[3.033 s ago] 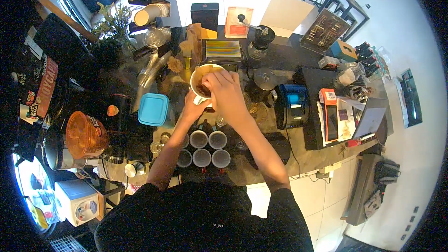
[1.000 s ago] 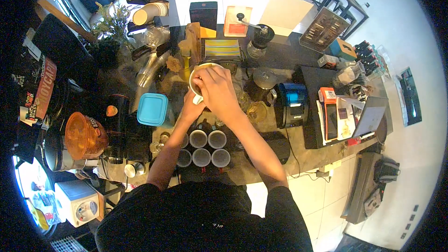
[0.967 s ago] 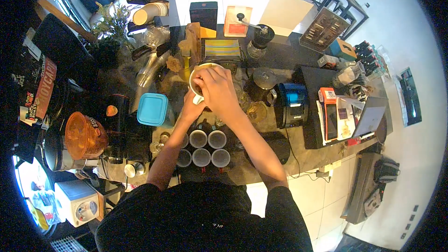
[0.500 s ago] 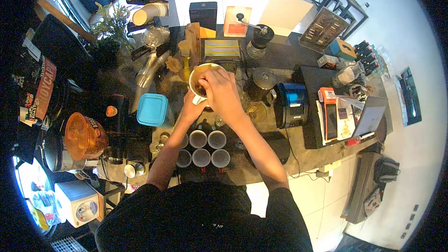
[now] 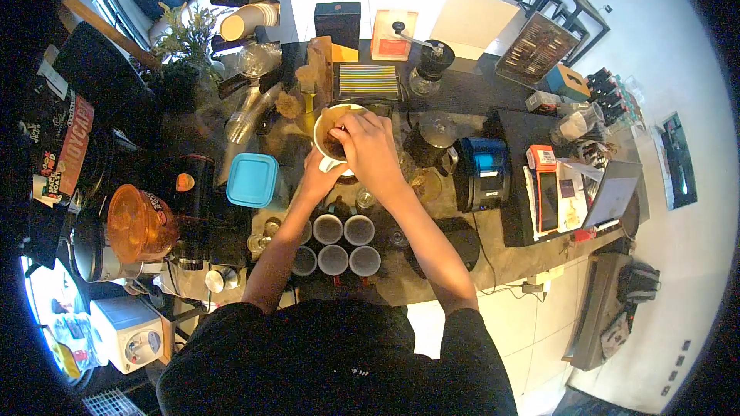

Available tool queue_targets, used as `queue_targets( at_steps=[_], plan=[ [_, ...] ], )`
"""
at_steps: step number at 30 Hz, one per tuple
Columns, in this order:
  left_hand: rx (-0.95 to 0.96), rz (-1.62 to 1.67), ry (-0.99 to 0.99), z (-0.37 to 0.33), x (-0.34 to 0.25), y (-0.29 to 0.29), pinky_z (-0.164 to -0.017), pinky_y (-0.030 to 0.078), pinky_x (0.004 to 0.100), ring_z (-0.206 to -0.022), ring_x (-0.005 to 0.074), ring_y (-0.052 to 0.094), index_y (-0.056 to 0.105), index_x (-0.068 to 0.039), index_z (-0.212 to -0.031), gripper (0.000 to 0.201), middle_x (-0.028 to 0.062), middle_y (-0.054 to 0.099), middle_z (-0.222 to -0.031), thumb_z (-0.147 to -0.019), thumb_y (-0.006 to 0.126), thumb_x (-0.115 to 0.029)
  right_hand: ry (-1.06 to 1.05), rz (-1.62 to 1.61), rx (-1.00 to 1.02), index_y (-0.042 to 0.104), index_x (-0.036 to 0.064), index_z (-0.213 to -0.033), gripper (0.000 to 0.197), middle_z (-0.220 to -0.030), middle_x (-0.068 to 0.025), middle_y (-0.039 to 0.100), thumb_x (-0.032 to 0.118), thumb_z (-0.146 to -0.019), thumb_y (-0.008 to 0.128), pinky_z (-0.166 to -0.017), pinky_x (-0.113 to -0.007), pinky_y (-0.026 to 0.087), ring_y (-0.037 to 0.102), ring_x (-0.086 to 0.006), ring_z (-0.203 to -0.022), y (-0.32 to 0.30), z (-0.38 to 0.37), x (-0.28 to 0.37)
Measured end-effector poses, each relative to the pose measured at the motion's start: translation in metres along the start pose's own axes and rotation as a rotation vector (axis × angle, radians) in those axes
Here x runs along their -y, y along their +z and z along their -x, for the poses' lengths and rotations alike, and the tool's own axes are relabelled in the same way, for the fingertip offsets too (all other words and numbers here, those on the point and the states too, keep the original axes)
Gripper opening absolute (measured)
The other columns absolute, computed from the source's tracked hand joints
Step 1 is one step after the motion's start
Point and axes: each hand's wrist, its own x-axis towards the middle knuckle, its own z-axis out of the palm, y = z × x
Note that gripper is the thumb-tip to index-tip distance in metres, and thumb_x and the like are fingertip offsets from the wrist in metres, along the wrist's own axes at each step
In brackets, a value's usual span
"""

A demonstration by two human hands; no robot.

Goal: Brewing coffee using a pour-over method.

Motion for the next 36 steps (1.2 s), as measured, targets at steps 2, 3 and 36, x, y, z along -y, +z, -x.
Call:
queue_targets(
  at_steps=[2, 3, 36],
  plan=[
    [0.006, -0.004, -0.008, 0.000, -0.001, -0.001, -0.109, 0.029, 0.0513, -0.136, 0.0333, 0.044, 0.041, -0.011, -0.147, 0.084, 0.0126, 0.047, -0.146, -0.077, 0.079, -0.035, -0.002, 0.013, 0.001, 0.061, 0.0046, -0.098, 0.009, -0.091, -0.0093, 0.065, 0.013, -0.094, 0.060, -0.082, -0.040, 0.039, 0.057, -0.0301, -0.087, 0.003, 0.003, -0.003],
    [0.002, -0.001, 0.004, 0.000, 0.001, -0.001, -0.109, 0.029, 0.0518, -0.136, 0.0332, 0.044, 0.041, -0.011, -0.147, 0.084, 0.0125, 0.047, -0.146, -0.076, 0.080, -0.035, -0.005, 0.025, 0.003, 0.061, 0.0047, -0.098, 0.009, -0.092, -0.0093, 0.065, 0.013, -0.094, 0.060, -0.082, -0.040, 0.039, 0.057, -0.0302, -0.088, 0.003, 0.003, -0.003],
    [-0.001, -0.004, -0.008, 0.001, -0.002, -0.001, -0.110, 0.026, 0.0557, -0.137, 0.0334, 0.042, 0.040, -0.015, -0.148, 0.082, 0.0101, 0.044, -0.148, -0.078, 0.079, -0.037, -0.121, 0.166, 0.039, 0.060, 0.0078, -0.101, 0.020, -0.096, -0.0073, 0.062, 0.000, -0.083, 0.062, -0.089, -0.043, 0.039, 0.055, -0.0298, -0.092, -0.029, -0.005, -0.009]
  ],
)
